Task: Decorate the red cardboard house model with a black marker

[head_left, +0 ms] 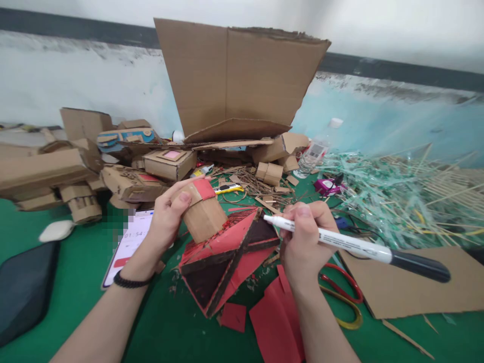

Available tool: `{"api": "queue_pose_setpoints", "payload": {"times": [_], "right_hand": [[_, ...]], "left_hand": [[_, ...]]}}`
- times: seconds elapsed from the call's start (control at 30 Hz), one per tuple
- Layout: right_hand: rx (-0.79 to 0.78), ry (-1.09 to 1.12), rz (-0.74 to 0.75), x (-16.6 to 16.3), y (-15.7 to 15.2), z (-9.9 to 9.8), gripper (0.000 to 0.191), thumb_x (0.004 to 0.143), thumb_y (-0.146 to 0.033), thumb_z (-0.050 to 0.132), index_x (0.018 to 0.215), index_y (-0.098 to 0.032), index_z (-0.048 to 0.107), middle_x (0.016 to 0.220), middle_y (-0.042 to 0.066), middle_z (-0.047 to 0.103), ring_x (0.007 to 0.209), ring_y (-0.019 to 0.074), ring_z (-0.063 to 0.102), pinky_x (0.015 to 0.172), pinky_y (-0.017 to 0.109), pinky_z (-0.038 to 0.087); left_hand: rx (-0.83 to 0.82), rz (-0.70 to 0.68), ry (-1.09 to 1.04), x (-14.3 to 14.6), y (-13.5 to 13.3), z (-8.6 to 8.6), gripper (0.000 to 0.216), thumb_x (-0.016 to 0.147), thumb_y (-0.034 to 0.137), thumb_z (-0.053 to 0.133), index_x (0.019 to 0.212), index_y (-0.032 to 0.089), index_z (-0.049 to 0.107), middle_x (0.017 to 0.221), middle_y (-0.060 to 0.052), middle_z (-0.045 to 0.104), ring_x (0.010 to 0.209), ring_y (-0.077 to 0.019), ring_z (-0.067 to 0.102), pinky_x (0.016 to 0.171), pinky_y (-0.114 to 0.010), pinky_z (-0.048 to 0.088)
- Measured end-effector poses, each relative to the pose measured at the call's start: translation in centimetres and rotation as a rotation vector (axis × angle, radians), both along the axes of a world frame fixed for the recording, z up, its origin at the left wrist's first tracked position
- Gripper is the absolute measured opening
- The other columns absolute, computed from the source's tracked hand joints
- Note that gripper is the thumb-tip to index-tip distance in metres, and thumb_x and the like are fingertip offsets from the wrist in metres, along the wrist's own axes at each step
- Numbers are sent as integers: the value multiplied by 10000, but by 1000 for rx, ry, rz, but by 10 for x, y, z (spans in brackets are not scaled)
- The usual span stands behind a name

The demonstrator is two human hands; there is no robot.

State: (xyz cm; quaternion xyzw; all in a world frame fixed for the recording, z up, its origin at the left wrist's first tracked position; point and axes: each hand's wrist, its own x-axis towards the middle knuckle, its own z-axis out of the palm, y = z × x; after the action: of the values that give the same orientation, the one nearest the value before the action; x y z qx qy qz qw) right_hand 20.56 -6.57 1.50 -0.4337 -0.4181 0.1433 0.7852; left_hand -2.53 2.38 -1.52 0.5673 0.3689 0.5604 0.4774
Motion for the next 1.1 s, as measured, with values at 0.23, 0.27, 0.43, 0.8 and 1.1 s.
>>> {"api": "queue_pose_setpoints", "payload": {"times": [0.23, 0.27, 0.43, 0.8, 1.1], "right_hand": [[-19, 49, -4, -3, -3, 5, 304, 1014, -367, 673, 745, -250, 594, 586, -71, 501, 477, 126, 502, 468, 265, 448], [-4, 50, -7, -3, -2, 5, 298, 1013, -356, 672, 745, -248, 602, 583, -70, 502, 478, 127, 509, 460, 259, 437], [46, 72, 82, -3, -1, 3, 340, 1005, -342, 712, 701, -241, 597, 559, -71, 527, 457, 116, 461, 438, 248, 439], [-9, 11, -21, -2, -1, -1, 355, 1040, -415, 720, 751, -233, 627, 600, -59, 621, 462, 113, 552, 435, 227, 424], [55, 93, -38, 1, 8, 2, 221, 995, -431, 797, 1021, -246, 680, 681, -102, 569, 448, 86, 487, 503, 265, 564]], "left_hand": [[13, -33, -12, 0, -1, -1, 590, 954, 670, 771, 1357, 241, 799, 1455, -117, 783, 1373, -376, 719, 1124, -427, 602], [17, -37, -14, -1, -1, -1, 580, 961, 659, 768, 1365, 244, 797, 1455, -116, 783, 1366, -372, 724, 1120, -425, 602], [14, -33, -24, -1, 0, -2, 591, 952, 652, 779, 1382, 248, 797, 1448, -118, 787, 1325, -374, 746, 1046, -415, 635], [36, -43, 2, -1, 0, 0, 604, 957, 658, 774, 1388, 235, 797, 1438, -126, 790, 1320, -373, 743, 1041, -410, 625], [109, 121, -25, -2, 2, 0, 463, 958, 580, 800, 1292, 260, 826, 1364, -83, 820, 1218, -312, 763, 976, -352, 607]]}}
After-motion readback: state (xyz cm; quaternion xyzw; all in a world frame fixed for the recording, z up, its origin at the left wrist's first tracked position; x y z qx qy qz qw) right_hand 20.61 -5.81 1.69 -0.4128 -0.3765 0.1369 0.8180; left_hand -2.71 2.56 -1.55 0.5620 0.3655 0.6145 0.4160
